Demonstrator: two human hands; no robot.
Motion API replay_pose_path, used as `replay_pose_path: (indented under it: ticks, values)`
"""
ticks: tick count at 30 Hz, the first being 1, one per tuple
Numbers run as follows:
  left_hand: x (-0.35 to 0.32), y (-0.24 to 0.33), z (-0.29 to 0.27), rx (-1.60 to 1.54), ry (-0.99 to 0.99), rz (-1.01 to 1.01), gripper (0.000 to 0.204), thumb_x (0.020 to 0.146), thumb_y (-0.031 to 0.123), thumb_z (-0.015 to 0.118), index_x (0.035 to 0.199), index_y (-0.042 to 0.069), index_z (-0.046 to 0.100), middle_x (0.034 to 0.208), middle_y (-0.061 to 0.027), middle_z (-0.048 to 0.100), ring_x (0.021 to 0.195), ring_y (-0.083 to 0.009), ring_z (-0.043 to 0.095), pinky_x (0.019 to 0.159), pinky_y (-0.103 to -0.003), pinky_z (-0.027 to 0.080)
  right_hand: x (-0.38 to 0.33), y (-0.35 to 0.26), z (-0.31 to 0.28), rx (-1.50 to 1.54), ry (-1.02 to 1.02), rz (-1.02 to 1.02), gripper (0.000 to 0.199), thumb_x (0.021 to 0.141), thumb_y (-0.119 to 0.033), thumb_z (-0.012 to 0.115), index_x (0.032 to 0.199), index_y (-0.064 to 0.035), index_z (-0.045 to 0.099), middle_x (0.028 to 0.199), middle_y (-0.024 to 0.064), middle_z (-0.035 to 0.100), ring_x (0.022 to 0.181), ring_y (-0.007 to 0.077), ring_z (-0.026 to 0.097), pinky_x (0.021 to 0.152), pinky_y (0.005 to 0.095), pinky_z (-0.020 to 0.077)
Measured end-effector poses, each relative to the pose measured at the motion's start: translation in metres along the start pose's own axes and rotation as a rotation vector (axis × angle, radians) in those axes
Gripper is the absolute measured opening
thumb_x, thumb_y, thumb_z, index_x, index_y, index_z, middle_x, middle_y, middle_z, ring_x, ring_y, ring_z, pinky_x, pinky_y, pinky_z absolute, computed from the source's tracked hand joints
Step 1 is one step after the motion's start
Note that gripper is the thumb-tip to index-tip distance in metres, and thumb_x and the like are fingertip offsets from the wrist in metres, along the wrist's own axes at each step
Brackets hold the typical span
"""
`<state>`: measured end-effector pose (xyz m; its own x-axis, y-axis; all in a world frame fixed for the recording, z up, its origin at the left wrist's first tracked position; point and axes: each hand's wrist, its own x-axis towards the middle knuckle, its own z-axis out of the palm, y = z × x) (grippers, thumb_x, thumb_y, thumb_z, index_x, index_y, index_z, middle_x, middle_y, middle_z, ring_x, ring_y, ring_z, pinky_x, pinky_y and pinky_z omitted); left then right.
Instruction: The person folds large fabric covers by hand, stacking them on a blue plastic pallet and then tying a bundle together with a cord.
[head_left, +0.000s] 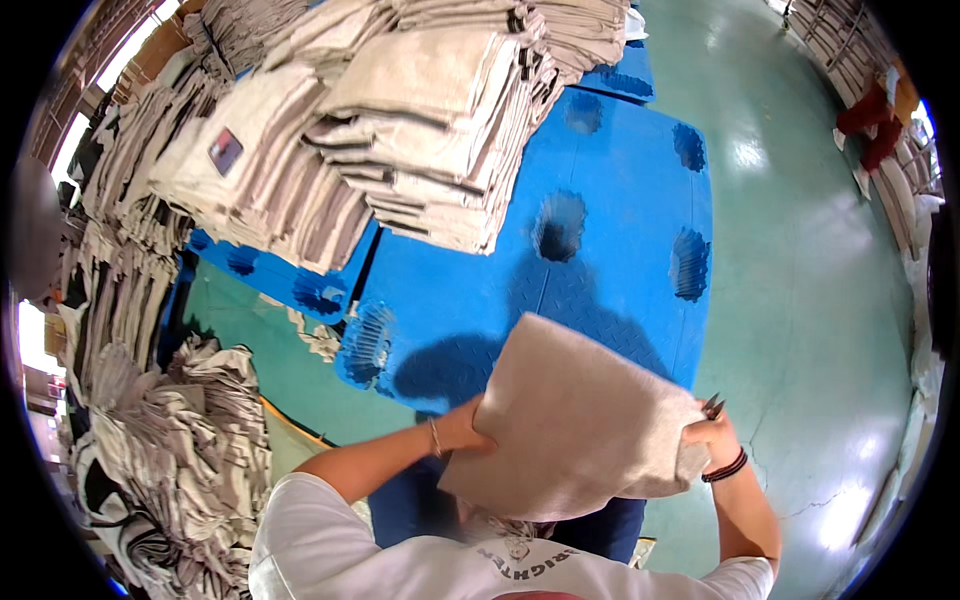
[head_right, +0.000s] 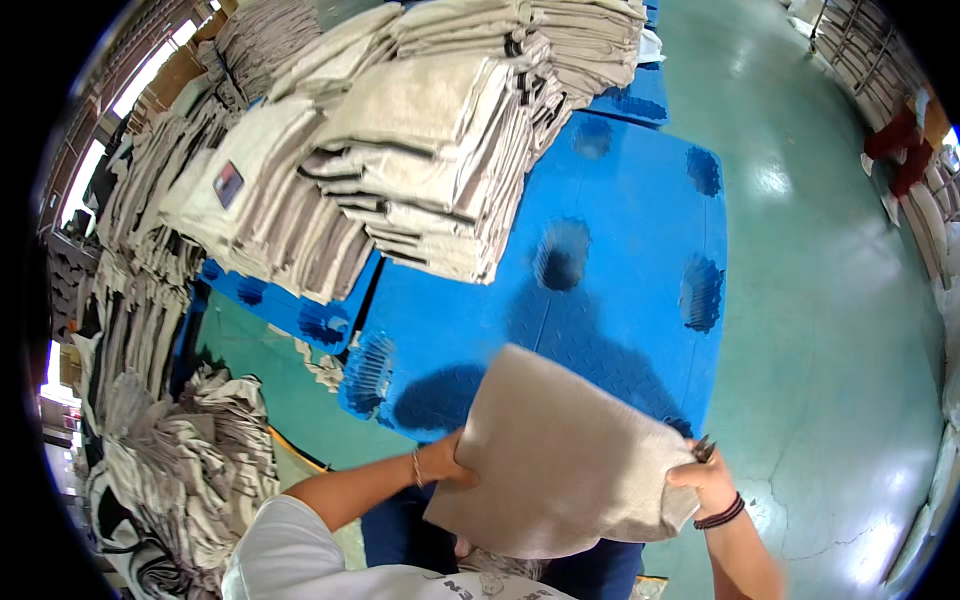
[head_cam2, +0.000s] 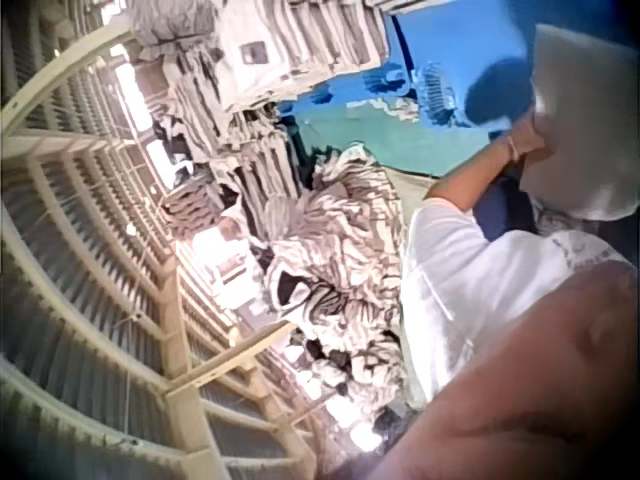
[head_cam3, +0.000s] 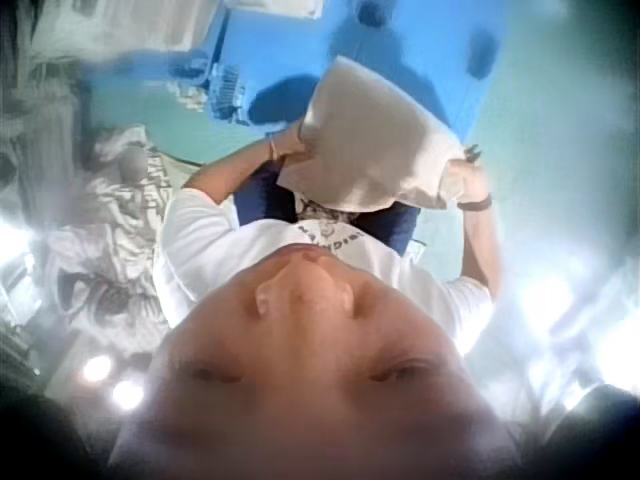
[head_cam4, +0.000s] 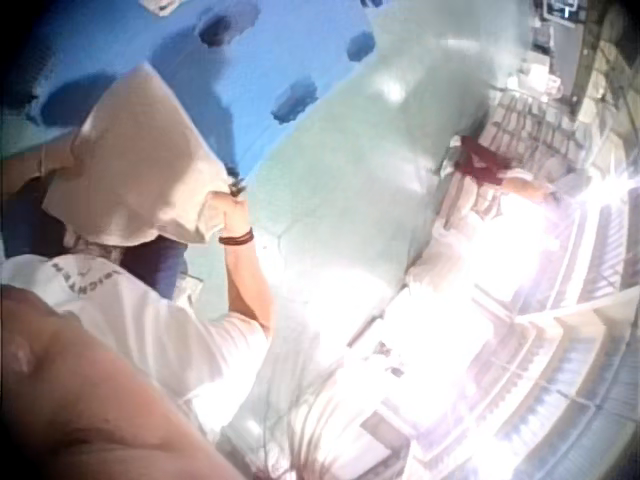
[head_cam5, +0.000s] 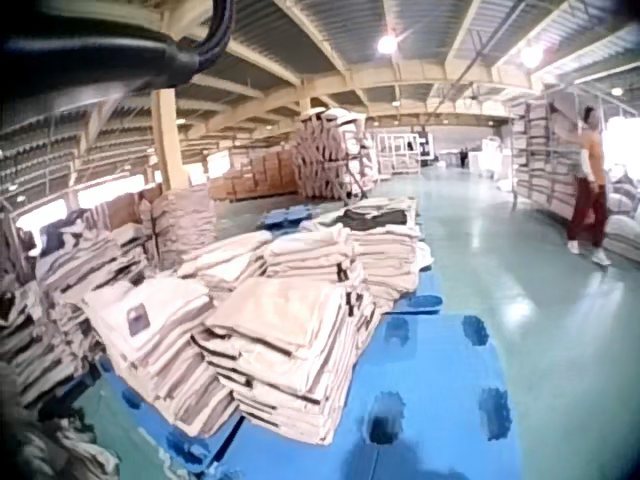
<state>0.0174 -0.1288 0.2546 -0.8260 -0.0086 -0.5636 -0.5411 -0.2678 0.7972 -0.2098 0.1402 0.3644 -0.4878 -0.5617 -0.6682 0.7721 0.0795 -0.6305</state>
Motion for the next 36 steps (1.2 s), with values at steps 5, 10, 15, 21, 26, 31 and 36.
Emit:
replay_pose_path:
  ticks: [5,10,15,21,26,31,36]
  values:
    - [-0.062,0.078,0.037,0.074,0.092,-0.354,0.067,0.053,0.002,0.069,0.113,0.0,0.04,0.099,-0.0091,0.054,0.09,-0.0176,0.052,0.077,-0.03,0.043,-0.052,-0.033,-0.03,-0.456,0.116,0.111,0.028,0.054,0.0,0.066,0.08,0.0018,0.055,0.073,0.0039,0.056,0.063,0.0118,0.053,0.059,0.0239,0.0433]
    - [-0.137,0.187,0.05,-0.181,0.159,-0.408,0.063,0.054,0.003,0.07,0.11,-0.002,0.042,0.097,-0.0108,0.055,0.088,-0.0178,0.053,0.075,-0.03,0.044,-0.095,-0.09,0.0,-0.534,0.076,0.137,0.027,0.057,-0.002,0.066,0.082,0.0015,0.057,0.072,0.0033,0.056,0.063,0.0106,0.052,0.059,0.0233,0.0429]
    - [-0.17,0.286,0.0,-0.151,0.398,-0.233,0.064,0.059,0.007,0.069,0.115,-0.001,0.038,0.101,-0.0105,0.053,0.088,-0.0166,0.052,0.076,-0.03,0.044,-0.062,-0.183,0.092,-0.476,-0.101,0.103,0.017,0.059,-0.004,0.063,0.073,-0.0006,0.054,0.068,0.0,0.053,0.063,0.0081,0.048,0.058,0.0231,0.0396]
    - [-0.168,0.433,-0.116,-0.144,0.424,-0.058,0.068,0.061,0.02,0.071,0.116,0.0,0.037,0.101,-0.008,0.051,0.084,-0.0142,0.05,0.071,-0.025,0.042,0.05,-0.298,0.228,-0.665,-0.304,0.046,0.021,0.064,-0.007,0.064,0.082,0.001,0.057,0.077,0.0037,0.057,0.071,0.0101,0.051,0.064,0.0238,0.0416]
    - [-0.117,0.466,-0.235,-0.156,0.332,-0.056,0.065,0.065,0.016,0.068,0.118,-0.001,0.034,0.103,-0.0063,0.05,0.087,-0.0128,0.049,0.073,-0.026,0.041,0.132,-0.367,0.313,-0.856,-0.4,0.028,0.024,0.065,-0.015,0.063,0.082,0.001,0.058,0.076,0.0036,0.057,0.07,0.0099,0.051,0.064,0.0236,0.042]
    - [-0.037,0.457,-0.345,-0.13,0.347,-0.145,0.065,0.068,0.01,0.062,0.122,0.0,0.028,0.105,-0.0081,0.049,0.087,-0.014,0.05,0.074,-0.026,0.042,0.238,-0.39,0.37,-1.046,-0.377,-0.009,0.026,0.064,-0.023,0.062,0.08,-0.0027,0.056,0.073,0.0046,0.058,0.068,0.0116,0.052,0.061,0.0249,0.0415]
    - [0.097,0.376,-0.395,0.365,0.609,-0.422,0.081,0.064,0.018,0.066,0.126,0.001,0.016,0.111,-0.0173,0.045,0.099,-0.0272,0.048,0.084,-0.033,0.039,0.396,-0.31,0.379,-1.768,0.088,-0.282,0.035,0.068,-0.031,0.055,0.093,-0.0083,0.051,0.093,0.0133,0.053,0.084,0.0334,0.051,0.067,0.0394,0.0421]
